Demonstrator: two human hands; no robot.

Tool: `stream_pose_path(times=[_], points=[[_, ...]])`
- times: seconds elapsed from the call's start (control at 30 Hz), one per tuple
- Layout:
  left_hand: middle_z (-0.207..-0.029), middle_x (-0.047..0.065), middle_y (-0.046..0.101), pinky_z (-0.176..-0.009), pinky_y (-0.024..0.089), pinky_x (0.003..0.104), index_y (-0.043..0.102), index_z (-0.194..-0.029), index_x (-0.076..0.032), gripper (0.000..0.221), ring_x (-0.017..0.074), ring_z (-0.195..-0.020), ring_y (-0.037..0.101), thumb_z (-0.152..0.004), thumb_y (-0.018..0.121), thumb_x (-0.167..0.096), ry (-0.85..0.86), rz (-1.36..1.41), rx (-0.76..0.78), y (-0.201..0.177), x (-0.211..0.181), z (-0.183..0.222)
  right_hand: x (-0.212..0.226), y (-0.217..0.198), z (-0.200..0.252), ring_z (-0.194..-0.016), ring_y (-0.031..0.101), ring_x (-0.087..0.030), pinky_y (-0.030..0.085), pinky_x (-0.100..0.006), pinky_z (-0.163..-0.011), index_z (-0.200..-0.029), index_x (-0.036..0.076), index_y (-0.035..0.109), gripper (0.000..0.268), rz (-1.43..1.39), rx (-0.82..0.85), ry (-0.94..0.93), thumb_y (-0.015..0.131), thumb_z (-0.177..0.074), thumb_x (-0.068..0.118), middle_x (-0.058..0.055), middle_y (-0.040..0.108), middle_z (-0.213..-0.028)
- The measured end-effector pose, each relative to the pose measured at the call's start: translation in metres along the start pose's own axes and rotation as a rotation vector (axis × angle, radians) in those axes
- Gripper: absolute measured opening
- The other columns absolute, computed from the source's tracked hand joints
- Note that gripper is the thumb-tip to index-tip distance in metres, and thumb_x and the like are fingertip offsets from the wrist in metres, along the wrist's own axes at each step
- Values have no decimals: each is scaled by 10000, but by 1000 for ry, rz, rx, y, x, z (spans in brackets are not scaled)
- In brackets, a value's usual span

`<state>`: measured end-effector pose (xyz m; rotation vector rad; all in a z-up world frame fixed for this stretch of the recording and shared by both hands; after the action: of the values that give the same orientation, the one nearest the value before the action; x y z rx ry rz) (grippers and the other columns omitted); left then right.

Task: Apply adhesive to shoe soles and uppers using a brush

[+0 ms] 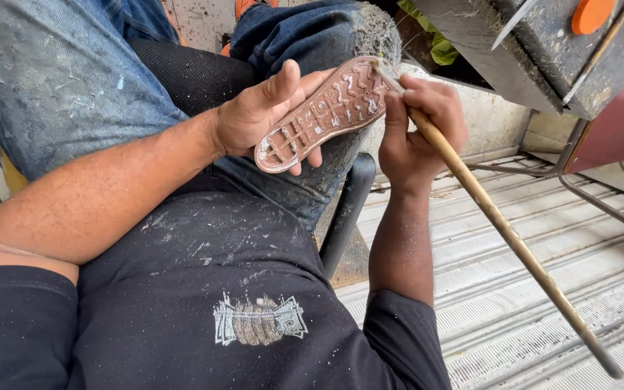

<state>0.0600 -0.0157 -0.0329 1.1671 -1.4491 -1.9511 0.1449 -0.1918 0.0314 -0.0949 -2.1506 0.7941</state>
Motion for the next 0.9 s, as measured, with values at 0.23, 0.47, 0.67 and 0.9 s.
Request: stream_pose_path(times=[0.23, 0.47, 0.67, 0.9], points=[[-1262, 146, 660, -456, 613, 322, 302, -1631, -135, 1151, 256, -689, 724, -698, 613, -732, -37, 230, -47, 8, -7, 3, 37, 28, 21, -838, 747, -283, 609, -350, -705, -883, 67, 640, 131, -399, 275, -59, 768, -912, 54, -212, 735, -974], [-1144, 146, 655, -446, 617, 355, 280, -1632, -172, 1240, 241, -716, 740, -621, 566, -832, -62, 36, -89, 6, -4, 1, -4, 15, 5, -856, 758, -267, 636, -328, -656, -957, 48, 645, 77, -467, 270, -206, 706, -963, 1, -180, 721, -948], [-1539, 178, 482, -505, 653, 318, 117, -1615, -121, 1226, 216, -809, 729, -737, 393, -931, 82, -411, -46, 20, -5, 4, -8, -15, -3, -905, 652, -276, 564, -381, -878, -977, 35, 578, 150, -35, 21, 113, 713, -976, -28, -169, 646, -957], [-1501, 146, 490, -517, 577, 261, 47, -1616, -130, 1266, 153, -817, 679, -712, 432, -929, 81, -539, -129, 24, 8, 7, 13, -14, 20, -626, 657, -147, 508, -226, -482, -926, 58, 526, 226, -30, 182, 494, 731, -1008, 6, -68, 580, -728]])
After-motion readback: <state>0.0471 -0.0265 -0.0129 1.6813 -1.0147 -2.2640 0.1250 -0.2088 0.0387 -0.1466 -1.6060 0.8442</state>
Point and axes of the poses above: each hand's wrist, its own z-axis away from the middle knuckle, its own y-axis out of the palm, x = y × z, the point moved 3 cm from there along -z, towards the middle knuckle
